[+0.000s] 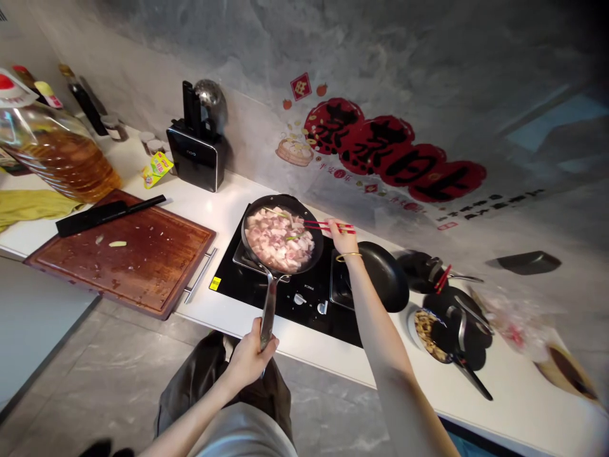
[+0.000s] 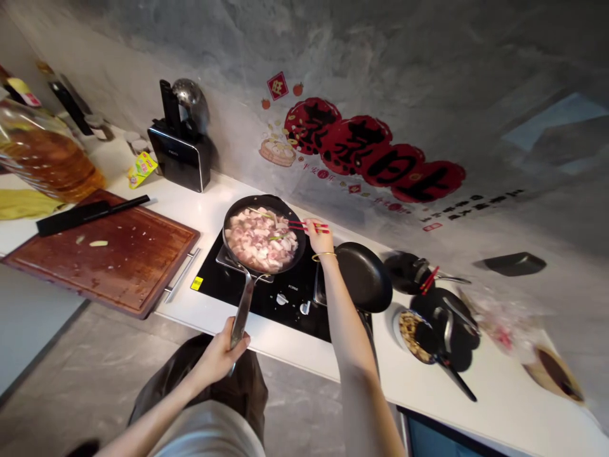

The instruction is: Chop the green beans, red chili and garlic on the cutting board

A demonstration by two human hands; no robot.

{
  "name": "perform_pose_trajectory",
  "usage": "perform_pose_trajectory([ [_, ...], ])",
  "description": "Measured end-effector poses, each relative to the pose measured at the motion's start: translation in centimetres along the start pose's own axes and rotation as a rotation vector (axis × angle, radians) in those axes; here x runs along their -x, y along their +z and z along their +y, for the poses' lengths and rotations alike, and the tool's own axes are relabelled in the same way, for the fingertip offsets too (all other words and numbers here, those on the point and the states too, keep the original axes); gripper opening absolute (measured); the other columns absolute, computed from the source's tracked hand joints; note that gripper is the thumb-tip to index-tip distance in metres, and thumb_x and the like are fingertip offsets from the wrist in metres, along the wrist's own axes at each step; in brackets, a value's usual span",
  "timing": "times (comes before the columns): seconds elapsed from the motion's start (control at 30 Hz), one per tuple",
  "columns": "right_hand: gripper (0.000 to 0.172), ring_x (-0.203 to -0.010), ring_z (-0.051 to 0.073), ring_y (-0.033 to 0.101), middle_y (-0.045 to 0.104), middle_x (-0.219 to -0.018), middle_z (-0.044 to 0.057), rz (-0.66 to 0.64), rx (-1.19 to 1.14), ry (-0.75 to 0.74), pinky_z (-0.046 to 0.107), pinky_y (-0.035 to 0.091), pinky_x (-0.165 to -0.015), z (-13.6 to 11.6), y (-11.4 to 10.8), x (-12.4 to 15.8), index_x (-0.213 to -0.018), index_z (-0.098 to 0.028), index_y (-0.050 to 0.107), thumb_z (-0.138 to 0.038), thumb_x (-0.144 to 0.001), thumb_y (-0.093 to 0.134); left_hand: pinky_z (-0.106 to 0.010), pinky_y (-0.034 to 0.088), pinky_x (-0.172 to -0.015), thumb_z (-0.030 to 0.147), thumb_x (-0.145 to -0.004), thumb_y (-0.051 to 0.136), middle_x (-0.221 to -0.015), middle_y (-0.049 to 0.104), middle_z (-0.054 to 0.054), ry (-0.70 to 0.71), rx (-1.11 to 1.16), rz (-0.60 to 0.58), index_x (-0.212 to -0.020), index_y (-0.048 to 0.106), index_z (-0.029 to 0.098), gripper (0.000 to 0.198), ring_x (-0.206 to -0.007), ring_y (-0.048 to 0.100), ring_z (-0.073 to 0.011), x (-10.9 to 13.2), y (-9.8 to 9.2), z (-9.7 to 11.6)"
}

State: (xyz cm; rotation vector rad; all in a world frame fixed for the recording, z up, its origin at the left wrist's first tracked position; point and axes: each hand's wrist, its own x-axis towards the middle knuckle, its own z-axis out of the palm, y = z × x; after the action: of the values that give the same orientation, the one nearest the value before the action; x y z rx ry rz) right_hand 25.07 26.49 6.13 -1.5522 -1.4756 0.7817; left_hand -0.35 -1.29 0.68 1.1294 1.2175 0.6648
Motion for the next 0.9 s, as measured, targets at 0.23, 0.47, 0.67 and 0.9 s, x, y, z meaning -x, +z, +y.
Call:
perform_pose_trajectory([
  [0.23,0.037,-0.082,0.020,0.068,0.070,-0.088,0.008,-0.181,-0.105,0.128,0.036,0.057,-0.078,0.4,1.6,-0.8,-0.079,-0.016,0.065,-0.053,-0.073,0.065,-0.026,0.043,-0.072,0.039,-0.080,0.056,-0.077,0.064,-0.003,-0.036,0.074,0.033,-0.098,0.045,0.022,0.027,-0.074,0.063,-0.0196,0.1,0.1,0.2],
  [0.47,0.044,-0.072,0.019,0.068,0.071,-0.082,0.007,-0.278,-0.130,0.121,0.036,0.060,-0.068,-2.7,0.1,0.8,-0.085,-0.017,0.066,-0.058,-0.070,0.066,-0.026,0.042,-0.072,0.038,-0.083,0.052,-0.081,0.065,-0.003,0.002,0.025,0.015,-0.097,0.043,0.022,0.023,-0.074,0.063,-0.0188,0.0,0.0,0.2],
  [0.67,0.040,-0.076,0.020,0.067,0.069,-0.081,0.005,-0.367,0.040,0.085,0.034,0.060,-0.066,-1.9,1.3,2.6,-0.082,-0.018,0.066,-0.056,-0.071,0.065,-0.026,0.043,-0.071,0.038,-0.083,0.052,-0.078,0.064,-0.002,-0.025,-0.015,0.012,-0.099,0.043,0.022,0.025,-0.073,0.063,-0.0183,0.0,0.1,-0.1],
  [0.9,0.043,-0.084,0.021,0.067,0.069,-0.096,0.008,-0.219,0.148,-0.061,0.036,0.059,-0.071,-2.8,0.0,3.6,-0.096,-0.018,0.067,-0.057,-0.081,0.053,-0.027,0.044,-0.073,0.038,-0.084,0.051,-0.081,0.066,-0.003,-0.040,-0.062,0.002,-0.101,0.042,0.022,0.025,-0.078,0.065,-0.0190,-0.1,0.0,-0.1],
])
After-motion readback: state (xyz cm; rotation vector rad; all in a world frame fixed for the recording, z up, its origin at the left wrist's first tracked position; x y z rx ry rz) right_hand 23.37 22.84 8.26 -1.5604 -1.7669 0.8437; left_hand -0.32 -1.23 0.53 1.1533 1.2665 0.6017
